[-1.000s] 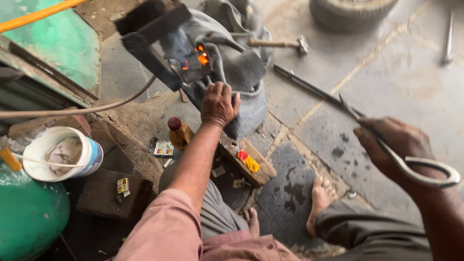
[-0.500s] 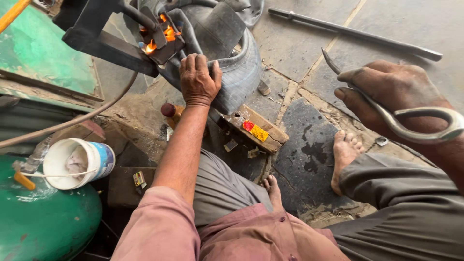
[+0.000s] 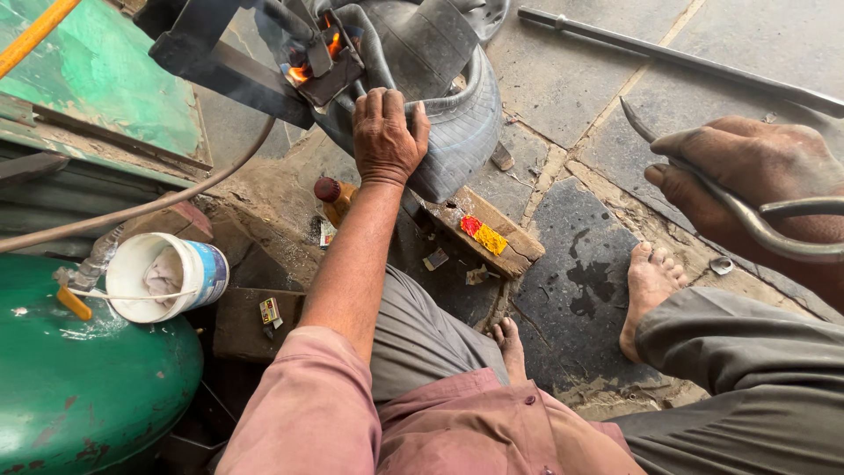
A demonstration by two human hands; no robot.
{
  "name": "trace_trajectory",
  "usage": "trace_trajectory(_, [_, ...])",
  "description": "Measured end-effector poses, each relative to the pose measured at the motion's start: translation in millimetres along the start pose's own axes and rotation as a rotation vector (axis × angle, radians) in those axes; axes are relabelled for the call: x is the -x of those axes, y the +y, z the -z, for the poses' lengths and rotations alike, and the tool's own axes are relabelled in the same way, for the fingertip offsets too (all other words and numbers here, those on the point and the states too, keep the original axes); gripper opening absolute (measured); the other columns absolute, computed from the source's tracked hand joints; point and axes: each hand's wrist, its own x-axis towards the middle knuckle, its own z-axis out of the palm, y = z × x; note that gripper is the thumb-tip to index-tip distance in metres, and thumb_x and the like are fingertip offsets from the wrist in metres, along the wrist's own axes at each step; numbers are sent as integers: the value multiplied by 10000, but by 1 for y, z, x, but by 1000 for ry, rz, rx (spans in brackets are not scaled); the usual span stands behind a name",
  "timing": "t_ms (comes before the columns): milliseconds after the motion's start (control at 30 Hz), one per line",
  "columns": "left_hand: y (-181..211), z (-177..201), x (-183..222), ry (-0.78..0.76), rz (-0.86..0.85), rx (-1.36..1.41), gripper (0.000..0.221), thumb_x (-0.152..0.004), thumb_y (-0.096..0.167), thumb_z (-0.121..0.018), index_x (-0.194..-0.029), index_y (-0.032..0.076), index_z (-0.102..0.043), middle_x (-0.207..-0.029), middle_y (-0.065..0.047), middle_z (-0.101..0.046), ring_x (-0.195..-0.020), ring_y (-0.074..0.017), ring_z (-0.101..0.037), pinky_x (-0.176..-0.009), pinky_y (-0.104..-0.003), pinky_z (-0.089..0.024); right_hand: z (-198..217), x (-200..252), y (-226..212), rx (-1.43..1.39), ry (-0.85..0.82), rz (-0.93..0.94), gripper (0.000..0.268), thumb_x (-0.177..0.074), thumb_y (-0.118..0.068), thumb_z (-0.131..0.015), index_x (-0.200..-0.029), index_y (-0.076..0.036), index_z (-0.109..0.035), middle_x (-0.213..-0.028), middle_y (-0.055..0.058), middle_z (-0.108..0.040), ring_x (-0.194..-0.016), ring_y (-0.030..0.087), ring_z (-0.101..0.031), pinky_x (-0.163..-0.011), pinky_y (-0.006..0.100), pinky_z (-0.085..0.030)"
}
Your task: The person repairs a rubber tire tube by heating a patch over a flame in a mechanical press and using metal tongs to position the tube.
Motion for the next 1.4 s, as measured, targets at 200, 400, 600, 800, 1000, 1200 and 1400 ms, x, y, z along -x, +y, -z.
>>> trace_trajectory(200, [0,1,1,3,-2,0,278,-990,335,-630,-1017,71,-549,-1045,-137,-545,-1036,-318,-581,-930,-479,-515,-2,-2,0,22,16,29,318,-948,-295,-717,-1113,-30,-775,-926,190,-764,-799,298,-769,-704,408,-632])
trace_trajectory(400, [0,0,1,12,-3,5,276,-991,333,-627,-1015,68,-554,-1046,-139,-544,-1039,-319,-585,-933,-477,-518,-2,-3,0,32,-48,-50,329,-949,-306,-717,-1141,-45,-772,-922,180,-765,-778,280,-772,-681,390,-634])
trace_trajectory(600, [0,0,1,12,-4,14,277,-997,339,-616,-1017,69,-554,-1044,-138,-548,-1046,-316,-588,-937,-475,-528,-2,-3,-1,19,-25,-19,322,-946,-295,-721,-1128,-36,-773,-924,183,-767,-774,276,-774,-681,385,-635])
trace_trajectory(800, [-1,0,2,-2,-6,-11,284,-1008,349,-610,-1025,71,-551,-1039,-136,-558,-1037,-307,-592,-917,-468,-532,3,-1,-4,-57,42,19,291,-941,-254,-729,-1093,-10,-775,-936,201,-761,-777,296,-770,-676,398,-633])
trace_trajectory(1000, [-2,1,1,-35,-4,-19,285,-999,348,-625,-1013,75,-544,-1021,-131,-555,-1014,-305,-592,-911,-474,-528,8,-1,-6,-91,62,38,304,-930,-249,-734,-1106,-3,-773,-936,208,-757,-773,304,-766,-672,402,-626])
trace_trajectory(1200, [-1,2,0,-20,-19,-23,291,-983,333,-647,-1024,67,-536,-1050,-141,-552,-1032,-318,-581,-929,-475,-524,8,1,-5,-74,52,38,326,-945,-284,-726,-1131,-20,-775,-936,205,-758,-767,307,-766,-668,408,-625])
trace_trajectory(1400, [-1,2,1,-17,-21,-22,290,-986,333,-646,-1036,67,-541,-1067,-139,-553,-1045,-316,-580,-939,-470,-526,8,3,-4,-59,46,29,334,-943,-298,-722,-1130,-27,-776,-931,194,-761,-765,298,-768,-671,408,-631])
